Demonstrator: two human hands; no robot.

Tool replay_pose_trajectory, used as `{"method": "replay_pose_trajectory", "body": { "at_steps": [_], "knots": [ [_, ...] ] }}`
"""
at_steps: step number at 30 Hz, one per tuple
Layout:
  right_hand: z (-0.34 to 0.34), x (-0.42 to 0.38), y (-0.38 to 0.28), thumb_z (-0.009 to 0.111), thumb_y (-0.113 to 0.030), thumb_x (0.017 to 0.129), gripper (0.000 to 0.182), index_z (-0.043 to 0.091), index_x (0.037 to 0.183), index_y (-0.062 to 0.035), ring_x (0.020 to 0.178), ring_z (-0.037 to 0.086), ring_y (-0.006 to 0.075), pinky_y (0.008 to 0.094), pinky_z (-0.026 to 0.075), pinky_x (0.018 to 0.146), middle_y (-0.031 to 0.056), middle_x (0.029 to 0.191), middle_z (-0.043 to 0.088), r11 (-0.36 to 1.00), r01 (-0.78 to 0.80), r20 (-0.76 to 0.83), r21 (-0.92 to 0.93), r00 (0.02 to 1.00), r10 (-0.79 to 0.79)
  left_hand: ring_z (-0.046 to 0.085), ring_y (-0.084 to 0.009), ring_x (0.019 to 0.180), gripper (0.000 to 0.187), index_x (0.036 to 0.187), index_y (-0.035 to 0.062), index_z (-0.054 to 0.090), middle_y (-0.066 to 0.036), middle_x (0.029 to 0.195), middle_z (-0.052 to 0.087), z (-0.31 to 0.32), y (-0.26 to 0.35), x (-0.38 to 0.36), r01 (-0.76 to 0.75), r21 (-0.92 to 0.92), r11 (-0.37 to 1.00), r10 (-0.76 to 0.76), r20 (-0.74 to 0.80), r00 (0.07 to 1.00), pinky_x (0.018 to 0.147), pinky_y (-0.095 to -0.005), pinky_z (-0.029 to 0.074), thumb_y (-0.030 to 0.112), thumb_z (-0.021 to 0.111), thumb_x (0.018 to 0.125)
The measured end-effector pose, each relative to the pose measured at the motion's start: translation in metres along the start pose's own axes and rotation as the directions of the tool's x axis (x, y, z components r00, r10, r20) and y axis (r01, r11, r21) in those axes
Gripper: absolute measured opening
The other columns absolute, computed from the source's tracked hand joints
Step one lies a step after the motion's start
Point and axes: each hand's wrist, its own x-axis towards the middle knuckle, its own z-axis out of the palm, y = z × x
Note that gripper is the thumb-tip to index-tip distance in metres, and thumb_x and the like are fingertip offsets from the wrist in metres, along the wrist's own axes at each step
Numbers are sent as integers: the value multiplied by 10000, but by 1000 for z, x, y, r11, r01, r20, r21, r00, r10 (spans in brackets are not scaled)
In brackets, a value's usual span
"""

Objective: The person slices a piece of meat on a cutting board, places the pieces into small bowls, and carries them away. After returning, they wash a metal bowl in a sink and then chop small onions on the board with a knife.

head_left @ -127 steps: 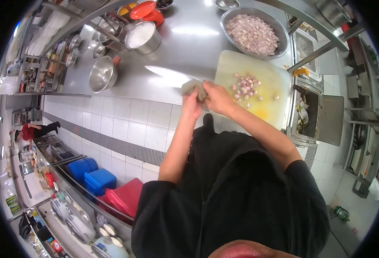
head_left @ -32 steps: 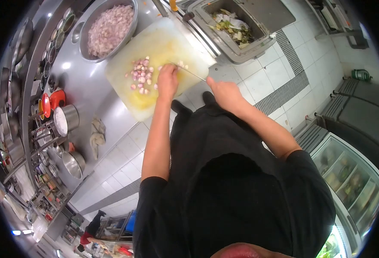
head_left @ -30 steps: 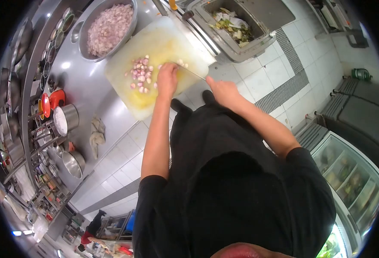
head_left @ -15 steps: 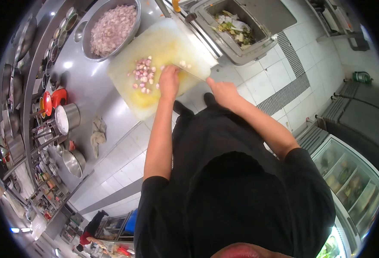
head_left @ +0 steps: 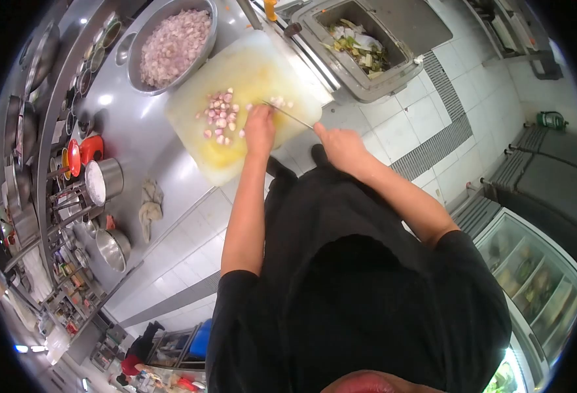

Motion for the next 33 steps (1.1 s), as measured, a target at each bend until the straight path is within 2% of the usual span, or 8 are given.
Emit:
{"method": "replay_pose_trajectory", "body": {
  "at_steps": [2, 7, 10, 12, 17, 22, 26, 33],
  "knots": [
    [-5, -2, -4, 616, -37, 858, 387, 491, 1223, -72, 720, 723, 351, 462, 552, 600, 130, 794, 709, 998, -56, 76, 41, 996, 53, 653, -359, 883, 75, 907, 14, 665, -148, 930, 680, -1, 4, -3, -4, -14, 1000, 4, -17, 1000, 776, -417, 524, -42, 667, 858],
    [-1, 0, -2, 610, -31, 855, 372, 490, 1205, -71, 739, 723, 364, 489, 556, 633, 146, 802, 709, 997, -46, 91, 56, 995, 41, 658, -351, 903, 63, 893, 13, 663, -142, 931, 683, 0, 0, -3, -23, -16, 1000, 23, -41, 999, 796, -412, 530, -38, 672, 856],
    [2, -2, 2, 599, -29, 861, 349, 487, 1190, -68, 757, 717, 387, 509, 555, 657, 169, 813, 708, 992, -77, 88, 103, 994, 68, 662, -349, 915, 62, 902, 8, 660, -147, 944, 688, -1, -1, 2, -45, 18, 999, 45, -20, 999, 804, -412, 532, -39, 659, 862],
    [-2, 0, 4, 590, -32, 869, 335, 485, 1185, -67, 769, 714, 402, 518, 553, 669, 184, 820, 707, 992, -63, 72, 114, 996, 55, 662, -361, 937, 89, 948, -3, 674, -166, 978, 696, -15, -13, 5, 4, 108, 994, 6, -86, 996, 816, -421, 532, -39, 642, 873],
    [-3, -25, -1, 541, -48, 909, 231, 471, 1129, -39, 798, 680, 444, 550, 518, 672, 216, 822, 688, 963, -121, 217, 239, 974, 68, 647, -404, 970, 135, 999, -4, 705, -188, 1019, 699, -43, -32, 23, 53, 100, 994, -54, 7, 999, 865, -463, 511, -9, 625, 890],
    [10, -12, 5, 538, -41, 909, 233, 463, 1130, -40, 777, 678, 446, 544, 520, 664, 205, 791, 685, 974, -96, 149, 207, 987, 66, 682, -354, 910, 79, 957, -8, 704, -176, 975, 704, -36, -14, 6, 117, -4, 993, -114, 164, 980, 810, -400, 538, -5, 663, 890],
    [-17, -14, -9, 538, -28, 906, 228, 460, 1119, -48, 736, 681, 436, 533, 525, 643, 192, 760, 682, 993, -70, 128, 91, 990, 58, 685, -348, 885, 82, 959, -5, 702, -172, 968, 701, -26, 7, -1, 168, -59, 984, -156, 164, 974, 785, -388, 540, -12, 662, 888],
    [-3, -4, 0, 550, -22, 895, 260, 454, 1133, -58, 725, 692, 426, 535, 523, 618, 197, 778, 695, 992, 11, 71, 122, 997, -20, 671, -371, 890, 72, 949, -8, 685, -175, 965, 689, -24, 10, -1, 168, -65, 984, -160, 103, 982, 788, -414, 531, -10, 655, 883]
  ]
}}
